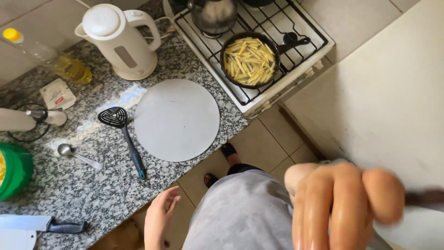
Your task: The person slices peeled potatoes into strips on a white cutting board using a knife and places them into a green bowl. They then move to the stove to stir frying potatoes in a pan with a fork and transfer cooked fries onto a paper towel-lined plate. The person returns to the cutting board to continue slicing more potatoes.
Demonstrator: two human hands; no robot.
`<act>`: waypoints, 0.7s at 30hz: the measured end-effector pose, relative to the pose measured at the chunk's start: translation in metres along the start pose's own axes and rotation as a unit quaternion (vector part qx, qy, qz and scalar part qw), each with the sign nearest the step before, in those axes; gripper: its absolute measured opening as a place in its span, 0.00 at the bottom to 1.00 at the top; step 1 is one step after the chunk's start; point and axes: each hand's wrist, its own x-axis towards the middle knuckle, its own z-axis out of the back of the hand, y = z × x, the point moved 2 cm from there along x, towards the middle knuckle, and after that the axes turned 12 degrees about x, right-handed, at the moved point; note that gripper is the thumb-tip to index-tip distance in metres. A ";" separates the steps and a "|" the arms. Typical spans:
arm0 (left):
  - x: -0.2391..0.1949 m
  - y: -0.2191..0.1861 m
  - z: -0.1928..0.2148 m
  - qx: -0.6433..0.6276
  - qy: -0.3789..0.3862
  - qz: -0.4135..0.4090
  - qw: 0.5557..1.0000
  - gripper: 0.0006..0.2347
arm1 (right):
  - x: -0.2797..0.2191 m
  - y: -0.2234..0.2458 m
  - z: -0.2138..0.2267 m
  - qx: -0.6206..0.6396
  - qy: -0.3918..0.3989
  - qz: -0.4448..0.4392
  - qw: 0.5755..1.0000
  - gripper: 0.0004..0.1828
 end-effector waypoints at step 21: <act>0.045 -0.074 0.010 -0.048 -0.061 0.010 0.997 0.11 | -0.025 -0.151 0.262 -0.566 -0.056 -0.557 0.605 0.13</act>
